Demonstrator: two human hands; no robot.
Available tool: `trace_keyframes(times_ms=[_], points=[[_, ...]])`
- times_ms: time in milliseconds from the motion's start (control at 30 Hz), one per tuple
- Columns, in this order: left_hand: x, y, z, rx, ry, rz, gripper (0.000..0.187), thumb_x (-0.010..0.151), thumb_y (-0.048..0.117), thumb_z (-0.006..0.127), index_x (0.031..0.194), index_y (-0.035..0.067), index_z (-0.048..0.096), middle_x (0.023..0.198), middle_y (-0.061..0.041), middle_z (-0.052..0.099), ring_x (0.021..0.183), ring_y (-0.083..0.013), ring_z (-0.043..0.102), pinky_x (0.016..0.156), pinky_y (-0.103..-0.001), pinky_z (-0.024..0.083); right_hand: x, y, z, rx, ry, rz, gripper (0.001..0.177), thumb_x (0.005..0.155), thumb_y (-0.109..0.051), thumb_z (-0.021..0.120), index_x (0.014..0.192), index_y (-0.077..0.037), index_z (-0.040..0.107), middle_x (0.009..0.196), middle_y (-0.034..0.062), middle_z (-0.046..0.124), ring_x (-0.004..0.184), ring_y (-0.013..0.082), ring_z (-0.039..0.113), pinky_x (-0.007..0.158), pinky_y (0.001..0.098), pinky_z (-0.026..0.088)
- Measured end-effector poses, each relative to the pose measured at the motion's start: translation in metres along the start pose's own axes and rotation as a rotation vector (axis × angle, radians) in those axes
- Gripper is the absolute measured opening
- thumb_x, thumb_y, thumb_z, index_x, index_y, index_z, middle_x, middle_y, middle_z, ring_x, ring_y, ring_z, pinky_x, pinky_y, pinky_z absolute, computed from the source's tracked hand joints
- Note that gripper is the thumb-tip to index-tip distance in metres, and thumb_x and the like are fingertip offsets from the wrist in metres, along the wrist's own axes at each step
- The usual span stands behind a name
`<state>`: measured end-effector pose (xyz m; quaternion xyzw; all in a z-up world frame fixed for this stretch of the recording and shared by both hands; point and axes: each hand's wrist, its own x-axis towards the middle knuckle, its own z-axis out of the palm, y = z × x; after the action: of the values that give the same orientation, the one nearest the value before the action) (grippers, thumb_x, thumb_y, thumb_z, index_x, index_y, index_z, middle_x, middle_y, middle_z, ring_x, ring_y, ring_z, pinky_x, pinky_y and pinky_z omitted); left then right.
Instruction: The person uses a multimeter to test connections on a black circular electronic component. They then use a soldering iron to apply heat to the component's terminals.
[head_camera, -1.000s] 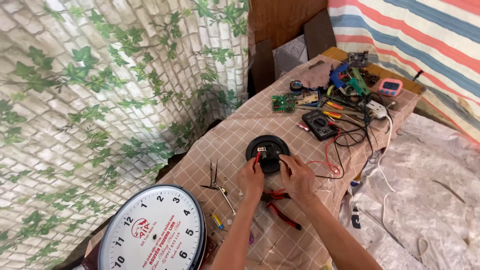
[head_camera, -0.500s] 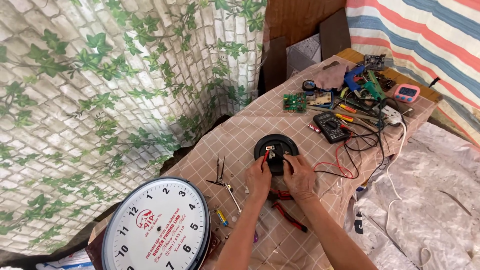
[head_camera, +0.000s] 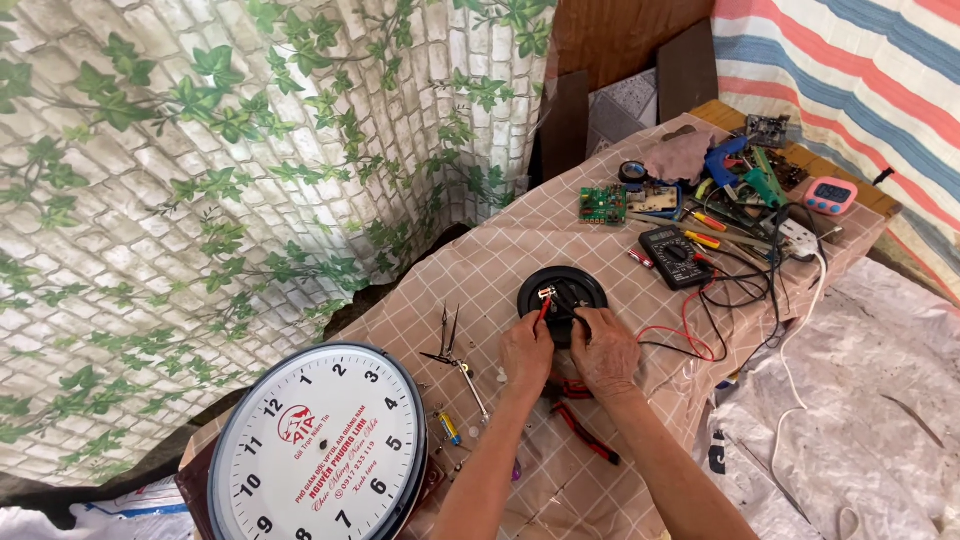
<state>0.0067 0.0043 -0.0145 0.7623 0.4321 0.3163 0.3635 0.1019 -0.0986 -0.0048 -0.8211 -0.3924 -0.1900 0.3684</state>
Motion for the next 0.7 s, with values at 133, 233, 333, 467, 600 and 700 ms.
trace_keyframes(times_ms=[133,233,333,467,600,700], points=[[0.002,-0.008,0.002,-0.078,0.021,-0.058,0.028,0.099,0.025,0.065,0.113,0.007,0.080,0.092,-0.019,0.079,0.082,-0.0345,0.076,0.068,-0.042,0.060,0.001,0.000,-0.002,-0.007,0.019,-0.008,0.019,0.088,-0.024,0.072,0.106,-0.029,0.072,0.090,0.0000,0.070,0.085,0.0254,0.074,0.076,0.0383,0.059],[0.000,-0.002,-0.006,-0.137,0.050,-0.087,0.029,0.099,0.026,0.064,0.113,0.006,0.080,0.091,-0.019,0.076,0.082,-0.0333,0.074,0.067,-0.042,0.058,0.000,-0.003,-0.010,0.069,-0.017,0.030,0.018,0.091,-0.021,0.071,0.108,-0.024,0.072,0.093,0.0056,0.073,0.086,0.0338,0.074,0.074,0.0472,0.058],[0.003,-0.001,-0.005,-0.115,0.082,0.009,0.027,0.098,0.018,0.065,0.113,0.000,0.079,0.091,-0.024,0.075,0.084,-0.0402,0.074,0.067,-0.044,0.059,0.000,-0.002,-0.007,0.009,0.037,0.016,0.019,0.091,-0.023,0.071,0.109,-0.028,0.072,0.091,0.0012,0.071,0.081,0.0296,0.073,0.072,0.0430,0.058],[0.003,0.000,-0.004,0.024,0.071,0.058,0.025,0.098,0.018,0.065,0.112,0.002,0.079,0.090,-0.018,0.076,0.079,-0.0334,0.075,0.065,-0.040,0.060,0.001,-0.003,-0.004,-0.006,0.034,0.013,0.017,0.092,-0.024,0.071,0.107,-0.030,0.073,0.091,-0.0021,0.072,0.080,0.0272,0.074,0.072,0.0404,0.058],[0.006,-0.009,0.003,0.152,0.098,0.170,0.021,0.096,0.015,0.067,0.109,0.003,0.079,0.089,-0.018,0.077,0.078,-0.0347,0.076,0.064,-0.043,0.062,0.003,0.000,0.001,-0.026,0.037,-0.011,0.016,0.091,-0.025,0.073,0.106,-0.030,0.074,0.092,-0.0020,0.072,0.077,0.0279,0.074,0.070,0.0415,0.059],[0.004,-0.003,-0.003,0.135,0.099,0.175,0.017,0.095,0.012,0.065,0.097,0.003,0.079,0.079,-0.017,0.074,0.069,-0.0377,0.074,0.057,-0.043,0.058,0.005,-0.007,-0.004,-0.033,0.018,-0.007,0.014,0.092,-0.024,0.071,0.105,-0.029,0.073,0.089,-0.0022,0.071,0.076,0.0286,0.073,0.072,0.0408,0.059]])
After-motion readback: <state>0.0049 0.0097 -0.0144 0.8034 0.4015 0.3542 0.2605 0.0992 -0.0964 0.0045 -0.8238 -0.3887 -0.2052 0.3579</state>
